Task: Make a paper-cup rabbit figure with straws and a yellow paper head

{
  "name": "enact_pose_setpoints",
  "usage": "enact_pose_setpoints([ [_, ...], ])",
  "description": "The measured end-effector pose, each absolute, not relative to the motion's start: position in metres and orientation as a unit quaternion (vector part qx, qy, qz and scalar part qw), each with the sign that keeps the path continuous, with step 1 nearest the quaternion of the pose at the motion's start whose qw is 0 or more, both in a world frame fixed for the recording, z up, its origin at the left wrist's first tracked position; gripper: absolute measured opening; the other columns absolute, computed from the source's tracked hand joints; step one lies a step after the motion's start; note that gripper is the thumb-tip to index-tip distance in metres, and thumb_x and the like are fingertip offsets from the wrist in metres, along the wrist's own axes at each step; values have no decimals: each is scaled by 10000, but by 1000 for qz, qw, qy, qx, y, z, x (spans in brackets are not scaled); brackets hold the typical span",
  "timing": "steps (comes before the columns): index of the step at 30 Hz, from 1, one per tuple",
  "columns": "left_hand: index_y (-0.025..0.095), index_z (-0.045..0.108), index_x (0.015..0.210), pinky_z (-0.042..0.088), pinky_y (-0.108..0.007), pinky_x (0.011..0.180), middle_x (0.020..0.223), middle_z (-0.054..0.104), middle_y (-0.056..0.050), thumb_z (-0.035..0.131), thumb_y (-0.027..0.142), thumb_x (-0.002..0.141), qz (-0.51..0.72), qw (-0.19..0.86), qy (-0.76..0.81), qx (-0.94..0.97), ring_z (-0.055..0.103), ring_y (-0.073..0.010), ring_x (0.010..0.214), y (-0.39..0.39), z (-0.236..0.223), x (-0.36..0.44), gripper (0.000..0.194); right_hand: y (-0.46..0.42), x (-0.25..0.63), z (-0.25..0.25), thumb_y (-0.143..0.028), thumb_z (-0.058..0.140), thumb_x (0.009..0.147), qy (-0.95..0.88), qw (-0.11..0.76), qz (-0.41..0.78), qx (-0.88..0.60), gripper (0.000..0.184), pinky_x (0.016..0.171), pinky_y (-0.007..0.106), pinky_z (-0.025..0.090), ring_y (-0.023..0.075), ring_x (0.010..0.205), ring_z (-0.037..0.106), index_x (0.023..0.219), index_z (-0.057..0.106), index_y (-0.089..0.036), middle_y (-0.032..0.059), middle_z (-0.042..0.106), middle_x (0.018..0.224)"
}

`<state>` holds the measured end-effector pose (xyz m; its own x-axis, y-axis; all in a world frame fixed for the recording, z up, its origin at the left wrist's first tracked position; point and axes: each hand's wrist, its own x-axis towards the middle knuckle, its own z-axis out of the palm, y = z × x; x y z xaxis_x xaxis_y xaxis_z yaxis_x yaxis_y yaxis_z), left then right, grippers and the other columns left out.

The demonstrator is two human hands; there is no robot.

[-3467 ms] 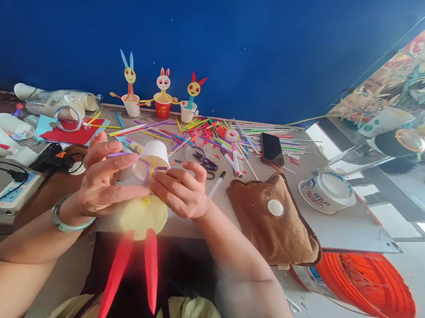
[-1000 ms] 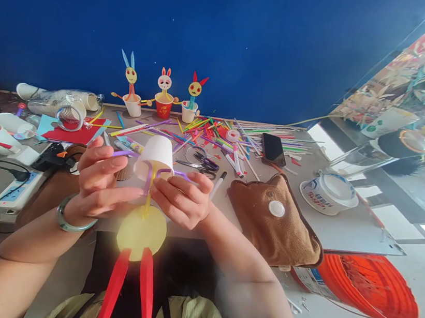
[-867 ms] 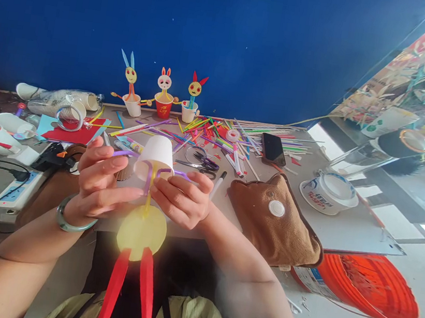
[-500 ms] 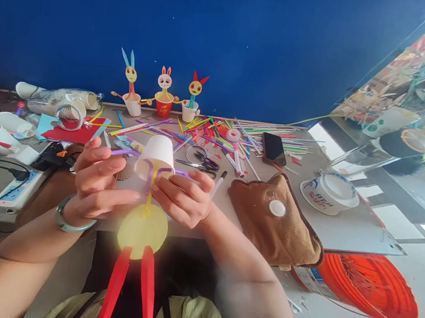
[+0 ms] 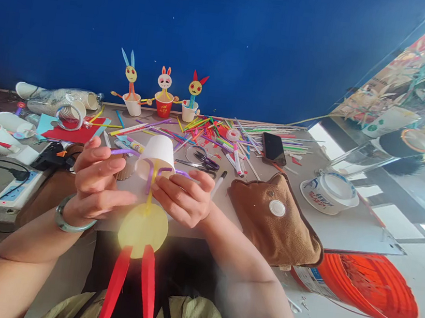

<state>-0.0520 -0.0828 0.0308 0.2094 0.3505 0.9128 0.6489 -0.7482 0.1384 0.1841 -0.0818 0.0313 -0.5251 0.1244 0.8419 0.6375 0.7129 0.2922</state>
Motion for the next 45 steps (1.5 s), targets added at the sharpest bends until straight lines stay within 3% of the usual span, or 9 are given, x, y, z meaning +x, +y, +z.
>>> enact_pose_setpoints([
  [5,395,621,847,199,-534,1247,1123,698,78,715,672,715,-528,104,-317,-780,454,-246,1381,-82,31,-54,321,-81,181,38,-183,561,938,-811,471,-294,-184,225,977,371,385,121,923,690,1004,714,-334,-77,780,1021],
  [11,374,617,819,254,-563,1221,1139,700,62,723,651,724,-509,80,-342,-786,476,-265,1368,-85,31,-53,311,-80,181,36,-231,531,966,-808,454,-314,-204,219,936,380,401,130,892,696,1014,712,-345,-84,785,987],
  [27,393,624,870,245,-563,1234,1175,697,77,726,608,757,-519,145,-309,-784,477,-250,1371,-84,27,-55,264,-79,178,39,-183,556,943,-805,482,-295,-180,202,951,359,416,119,926,686,935,722,-296,-62,782,1013],
  [32,415,678,908,235,-526,1245,1215,680,92,751,430,811,-507,175,-221,-815,500,-215,1348,-84,40,-51,123,-77,178,38,-177,565,935,-809,483,-290,-169,204,956,368,396,129,941,682,951,733,-293,-42,784,1013],
  [36,412,714,929,246,-511,1242,1288,648,78,744,365,831,-520,137,-206,-817,494,-223,1352,-82,46,-47,112,-73,175,39,-197,533,968,-816,479,-273,-175,218,968,369,378,128,934,680,974,731,-287,-31,783,1012],
  [41,346,741,954,364,-527,1173,1524,454,34,667,350,888,-532,70,-234,-811,419,-264,1394,-75,53,-42,99,-63,166,35,-248,513,997,-810,495,-236,-209,197,957,381,370,133,861,666,933,698,-263,-32,781,937],
  [45,274,753,839,387,-546,1160,1496,486,-11,693,398,873,-548,-8,-282,-787,412,-289,1405,-63,57,-39,142,-52,159,31,-360,641,937,-820,467,-196,-267,145,931,397,369,148,795,645,851,675,-248,-12,768,864],
])
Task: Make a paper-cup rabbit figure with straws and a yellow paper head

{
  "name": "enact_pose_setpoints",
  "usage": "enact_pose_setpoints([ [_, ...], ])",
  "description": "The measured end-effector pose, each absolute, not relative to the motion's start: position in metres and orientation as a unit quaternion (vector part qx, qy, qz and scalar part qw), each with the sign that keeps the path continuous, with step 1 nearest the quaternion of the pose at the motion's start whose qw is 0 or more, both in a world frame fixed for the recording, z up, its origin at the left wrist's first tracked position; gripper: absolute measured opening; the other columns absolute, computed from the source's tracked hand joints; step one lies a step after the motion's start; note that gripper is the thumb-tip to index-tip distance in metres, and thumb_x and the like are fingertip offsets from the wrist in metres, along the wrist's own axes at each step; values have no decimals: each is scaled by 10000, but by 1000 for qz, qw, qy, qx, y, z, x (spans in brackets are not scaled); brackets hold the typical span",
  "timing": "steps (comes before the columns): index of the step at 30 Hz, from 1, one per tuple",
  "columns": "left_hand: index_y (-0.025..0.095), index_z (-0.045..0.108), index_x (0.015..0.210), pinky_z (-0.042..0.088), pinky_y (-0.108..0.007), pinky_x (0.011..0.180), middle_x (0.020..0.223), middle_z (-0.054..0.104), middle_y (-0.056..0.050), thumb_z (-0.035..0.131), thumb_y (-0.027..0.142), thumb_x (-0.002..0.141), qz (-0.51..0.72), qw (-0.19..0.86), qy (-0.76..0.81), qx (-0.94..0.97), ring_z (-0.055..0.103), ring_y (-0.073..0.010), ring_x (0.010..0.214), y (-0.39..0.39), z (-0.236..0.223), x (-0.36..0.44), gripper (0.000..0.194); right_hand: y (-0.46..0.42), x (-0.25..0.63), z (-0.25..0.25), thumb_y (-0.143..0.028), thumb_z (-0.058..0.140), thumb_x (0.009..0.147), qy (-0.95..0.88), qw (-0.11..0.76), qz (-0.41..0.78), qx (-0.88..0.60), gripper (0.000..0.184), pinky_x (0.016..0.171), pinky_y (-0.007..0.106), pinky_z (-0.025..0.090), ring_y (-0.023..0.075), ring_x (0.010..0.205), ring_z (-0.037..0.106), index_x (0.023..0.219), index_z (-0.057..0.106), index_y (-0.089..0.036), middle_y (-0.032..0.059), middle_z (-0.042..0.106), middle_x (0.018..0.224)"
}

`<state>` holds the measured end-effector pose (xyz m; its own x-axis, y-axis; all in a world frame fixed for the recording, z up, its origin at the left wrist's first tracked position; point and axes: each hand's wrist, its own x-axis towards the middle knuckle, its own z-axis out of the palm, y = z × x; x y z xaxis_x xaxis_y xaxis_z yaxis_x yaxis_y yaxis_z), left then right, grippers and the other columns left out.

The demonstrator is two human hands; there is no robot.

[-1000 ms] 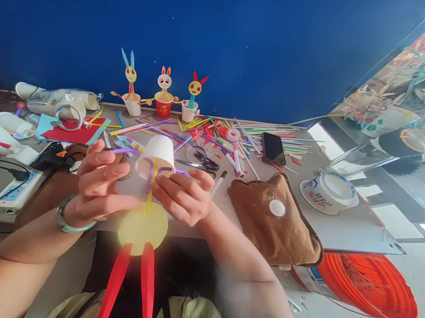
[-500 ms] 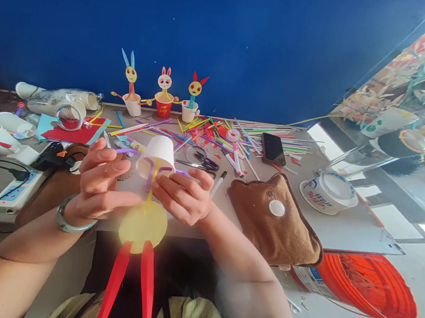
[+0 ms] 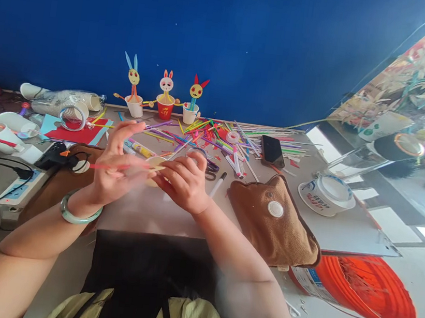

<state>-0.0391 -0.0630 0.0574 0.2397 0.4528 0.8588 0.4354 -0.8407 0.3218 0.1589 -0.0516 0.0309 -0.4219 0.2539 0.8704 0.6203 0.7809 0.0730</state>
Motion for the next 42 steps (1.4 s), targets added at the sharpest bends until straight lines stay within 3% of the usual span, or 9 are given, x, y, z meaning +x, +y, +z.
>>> enact_pose_setpoints([
  [4,290,779,900,430,-527,1135,1419,558,-52,725,449,840,542,96,337,764,455,-293,1384,-55,57,-38,178,-44,157,29,-398,703,884,-833,471,-110,-270,168,926,401,385,158,802,642,884,685,-232,4,752,819],
  [9,262,791,906,422,-502,1138,1334,614,-80,749,449,818,532,144,381,742,488,-297,1354,-46,49,-40,211,-37,156,25,-347,659,911,-850,449,10,-276,140,930,391,400,143,760,636,862,694,-220,5,750,801],
  [16,237,787,896,427,-515,1126,1397,569,-122,862,498,653,499,193,408,740,521,-338,1322,-24,35,-50,364,-27,156,18,-293,746,835,-810,469,143,-320,121,822,346,423,140,702,632,766,707,-201,-5,745,738],
  [23,208,785,871,538,-470,997,1343,605,-147,836,485,692,504,233,407,725,556,-336,1274,-21,36,-50,333,-24,156,16,-237,760,807,-801,472,134,-343,75,822,348,425,149,715,635,752,717,-207,-11,744,731],
  [31,226,787,815,404,-428,1131,1336,623,-91,770,489,777,504,288,395,712,560,-277,1274,-19,35,-53,267,-24,154,14,-284,731,849,-814,446,148,-342,102,899,413,398,181,754,642,759,707,-242,-12,768,789],
  [35,226,784,821,398,-451,1133,1352,627,-91,741,572,777,499,329,396,697,553,-298,1292,-15,35,-57,351,-21,154,11,-314,732,851,-811,444,149,-350,114,888,416,408,187,747,649,763,712,-245,-5,766,790],
  [39,232,780,988,345,-464,1171,1296,673,-83,574,661,866,496,340,423,677,531,-293,1328,-9,43,-65,492,-16,156,7,-305,743,835,-802,450,147,-364,91,874,405,427,191,754,658,773,723,-241,4,764,789],
  [42,195,767,1006,378,-448,1147,1213,714,-94,524,715,859,518,342,439,650,589,-287,1254,-3,47,-73,593,-14,157,5,-291,739,833,-798,455,143,-369,73,858,393,441,195,762,663,782,730,-239,9,756,778],
])
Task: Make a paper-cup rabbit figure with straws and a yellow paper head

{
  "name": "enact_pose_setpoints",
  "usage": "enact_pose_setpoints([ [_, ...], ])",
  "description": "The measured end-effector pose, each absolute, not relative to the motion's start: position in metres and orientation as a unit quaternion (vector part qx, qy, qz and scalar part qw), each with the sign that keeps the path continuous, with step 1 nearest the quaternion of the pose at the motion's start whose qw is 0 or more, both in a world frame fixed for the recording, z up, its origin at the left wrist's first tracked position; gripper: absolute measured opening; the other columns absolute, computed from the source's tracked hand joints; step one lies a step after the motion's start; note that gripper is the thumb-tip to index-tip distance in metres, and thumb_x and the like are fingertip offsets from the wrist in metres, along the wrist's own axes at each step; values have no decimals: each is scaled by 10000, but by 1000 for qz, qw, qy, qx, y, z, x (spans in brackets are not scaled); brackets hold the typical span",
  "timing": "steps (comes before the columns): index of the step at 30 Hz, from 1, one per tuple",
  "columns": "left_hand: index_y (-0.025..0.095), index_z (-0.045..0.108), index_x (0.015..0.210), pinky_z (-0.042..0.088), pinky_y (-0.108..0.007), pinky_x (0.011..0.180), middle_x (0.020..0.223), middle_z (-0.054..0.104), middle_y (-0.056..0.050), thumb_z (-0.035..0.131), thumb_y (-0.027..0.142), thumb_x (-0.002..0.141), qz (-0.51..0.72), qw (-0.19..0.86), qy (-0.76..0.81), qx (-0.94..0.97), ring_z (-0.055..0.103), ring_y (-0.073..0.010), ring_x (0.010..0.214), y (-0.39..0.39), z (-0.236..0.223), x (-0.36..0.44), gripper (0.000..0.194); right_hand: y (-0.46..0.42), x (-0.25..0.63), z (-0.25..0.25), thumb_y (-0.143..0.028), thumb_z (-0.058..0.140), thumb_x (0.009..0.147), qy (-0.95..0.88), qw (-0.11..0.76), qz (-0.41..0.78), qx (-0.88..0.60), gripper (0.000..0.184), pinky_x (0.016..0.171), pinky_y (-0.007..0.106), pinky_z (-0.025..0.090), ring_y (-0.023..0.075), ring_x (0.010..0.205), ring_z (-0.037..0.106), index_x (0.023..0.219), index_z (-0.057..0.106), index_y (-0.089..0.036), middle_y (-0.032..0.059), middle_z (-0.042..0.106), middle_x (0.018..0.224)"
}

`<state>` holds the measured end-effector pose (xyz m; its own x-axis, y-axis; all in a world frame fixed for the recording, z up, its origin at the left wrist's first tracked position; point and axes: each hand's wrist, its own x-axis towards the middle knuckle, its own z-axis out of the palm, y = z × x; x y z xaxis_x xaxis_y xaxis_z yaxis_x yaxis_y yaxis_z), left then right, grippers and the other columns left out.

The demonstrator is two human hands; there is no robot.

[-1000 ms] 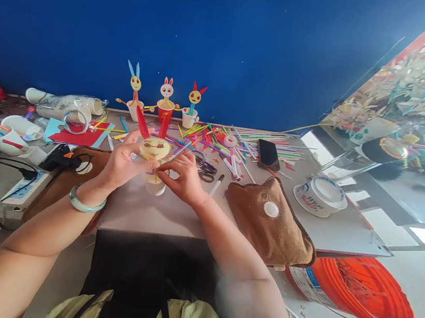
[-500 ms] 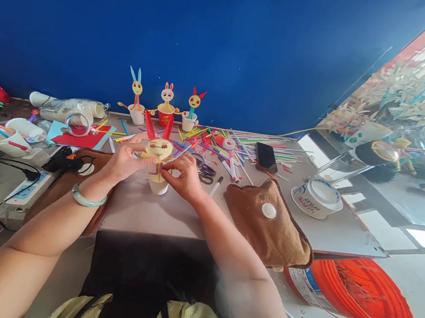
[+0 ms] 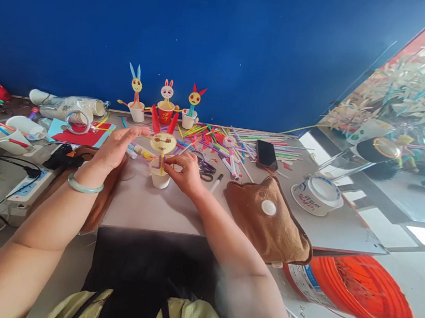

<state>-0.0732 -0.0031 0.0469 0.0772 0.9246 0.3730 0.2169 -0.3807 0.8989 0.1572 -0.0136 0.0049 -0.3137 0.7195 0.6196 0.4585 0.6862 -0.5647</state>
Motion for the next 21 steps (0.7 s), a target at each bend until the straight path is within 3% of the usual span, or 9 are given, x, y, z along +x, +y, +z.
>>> enact_pose_setpoints([
  [7,147,740,855,494,-417,995,955,756,-117,498,796,791,536,356,482,595,678,-278,1036,16,48,-92,696,-17,162,13,-300,715,842,-791,478,128,-359,82,891,398,448,193,759,667,785,719,-241,8,748,782],
  [14,173,741,864,521,-345,858,876,751,-58,682,526,755,479,332,518,626,673,-219,885,17,38,-94,374,-25,174,31,-266,708,822,-804,458,148,-351,53,888,407,453,202,784,672,776,703,-241,6,756,798],
  [21,181,718,790,515,-339,771,819,741,-54,634,336,755,416,247,551,680,664,-227,815,14,39,-88,180,-24,179,34,-250,714,814,-835,408,166,-329,52,918,415,434,206,816,678,766,703,-235,2,766,811],
])
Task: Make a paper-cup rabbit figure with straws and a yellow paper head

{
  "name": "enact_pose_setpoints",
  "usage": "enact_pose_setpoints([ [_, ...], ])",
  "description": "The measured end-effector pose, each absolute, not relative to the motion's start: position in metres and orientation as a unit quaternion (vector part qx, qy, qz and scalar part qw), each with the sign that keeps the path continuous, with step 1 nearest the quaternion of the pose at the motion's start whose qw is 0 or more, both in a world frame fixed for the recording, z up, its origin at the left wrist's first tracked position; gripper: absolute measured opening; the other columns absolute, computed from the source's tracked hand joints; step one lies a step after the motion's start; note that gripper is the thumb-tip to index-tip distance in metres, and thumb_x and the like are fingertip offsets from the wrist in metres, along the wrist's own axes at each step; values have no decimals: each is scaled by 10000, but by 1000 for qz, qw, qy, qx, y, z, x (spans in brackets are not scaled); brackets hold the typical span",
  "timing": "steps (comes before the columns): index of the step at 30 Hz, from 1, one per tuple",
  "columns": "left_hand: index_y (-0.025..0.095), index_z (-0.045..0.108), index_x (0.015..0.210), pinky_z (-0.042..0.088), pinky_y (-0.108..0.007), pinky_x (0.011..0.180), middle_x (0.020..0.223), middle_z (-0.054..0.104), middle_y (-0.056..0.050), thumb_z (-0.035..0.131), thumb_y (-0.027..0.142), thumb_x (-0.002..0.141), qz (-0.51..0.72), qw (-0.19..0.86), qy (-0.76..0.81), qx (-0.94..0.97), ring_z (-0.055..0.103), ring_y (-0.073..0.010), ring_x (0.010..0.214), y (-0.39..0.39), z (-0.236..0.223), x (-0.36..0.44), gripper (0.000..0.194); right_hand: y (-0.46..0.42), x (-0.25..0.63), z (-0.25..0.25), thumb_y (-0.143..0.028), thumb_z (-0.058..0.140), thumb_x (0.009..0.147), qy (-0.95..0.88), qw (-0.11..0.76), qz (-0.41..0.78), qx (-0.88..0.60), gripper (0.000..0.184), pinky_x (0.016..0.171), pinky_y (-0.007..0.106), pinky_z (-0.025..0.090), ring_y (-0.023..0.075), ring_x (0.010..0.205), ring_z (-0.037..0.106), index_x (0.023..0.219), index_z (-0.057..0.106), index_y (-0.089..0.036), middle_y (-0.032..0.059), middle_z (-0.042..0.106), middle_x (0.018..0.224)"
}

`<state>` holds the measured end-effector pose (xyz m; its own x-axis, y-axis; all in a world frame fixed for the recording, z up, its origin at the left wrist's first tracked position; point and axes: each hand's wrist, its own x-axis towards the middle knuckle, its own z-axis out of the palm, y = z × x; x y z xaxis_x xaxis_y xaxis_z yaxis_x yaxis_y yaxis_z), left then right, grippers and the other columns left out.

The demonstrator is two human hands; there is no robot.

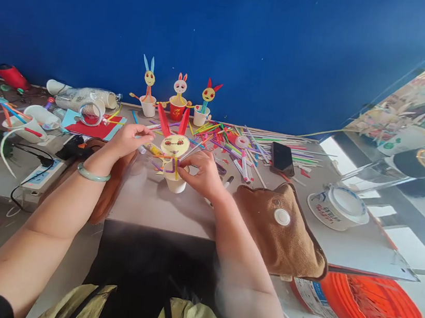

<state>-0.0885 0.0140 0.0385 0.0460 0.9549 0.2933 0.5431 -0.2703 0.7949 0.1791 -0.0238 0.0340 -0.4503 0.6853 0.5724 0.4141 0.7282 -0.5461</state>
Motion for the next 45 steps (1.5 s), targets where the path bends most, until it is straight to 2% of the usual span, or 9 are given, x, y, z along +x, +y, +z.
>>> enact_pose_setpoints([
  [5,175,690,798,501,-301,761,827,739,-49,587,254,777,404,163,595,675,656,-205,809,14,37,-87,132,-18,176,24,-265,694,834,-831,407,135,-355,69,901,416,434,209,791,668,774,712,-235,13,762,796],
  [11,172,675,823,497,-277,766,854,739,-52,562,217,809,432,145,601,656,659,-191,841,17,31,-83,122,-9,178,16,-282,705,814,-809,425,116,-389,70,895,430,442,225,793,668,765,725,-236,26,761,799],
  [17,188,647,864,495,-301,915,934,735,-57,541,276,863,521,110,554,640,661,-187,933,14,29,-72,138,-5,179,15,-247,713,796,-816,408,128,-390,55,932,445,422,224,801,676,741,719,-241,16,775,803],
  [23,169,637,901,524,-323,894,935,733,-77,587,291,810,554,213,527,609,683,-183,907,14,39,-56,161,-11,184,26,-305,747,780,-808,420,144,-387,68,947,442,426,225,830,672,779,726,-241,17,780,853],
  [26,166,630,916,542,-336,861,883,726,-68,621,297,775,557,275,525,582,690,-183,863,13,53,-53,193,-11,188,31,-361,730,796,-776,462,160,-398,131,846,404,474,228,802,673,769,726,-233,27,774,827],
  [30,160,627,940,545,-347,867,853,712,-59,669,287,740,542,296,520,590,683,-175,842,5,75,-58,240,-4,196,33,-439,662,850,-695,546,174,-435,263,703,344,482,205,709,659,732,700,-207,31,738,738],
  [35,177,667,936,539,-356,846,949,727,-80,671,394,768,392,229,559,694,677,-217,891,-30,92,-78,274,2,204,34,-478,566,918,-618,613,144,-470,355,706,347,485,202,697,628,708,670,-211,31,699,690],
  [40,190,669,1011,486,-441,936,1073,711,-130,612,376,823,163,-39,664,729,666,-325,1008,-86,73,-93,270,0,208,36,-495,451,988,-566,674,92,-465,410,760,355,515,205,748,655,744,641,-226,41,700,743],
  [45,130,593,1124,498,-493,858,1142,644,-233,648,494,818,12,-131,750,648,626,-415,1061,-127,37,-83,479,-4,206,37,-499,383,1017,-542,700,15,-465,433,790,380,527,206,762,655,755,607,-238,33,675,734],
])
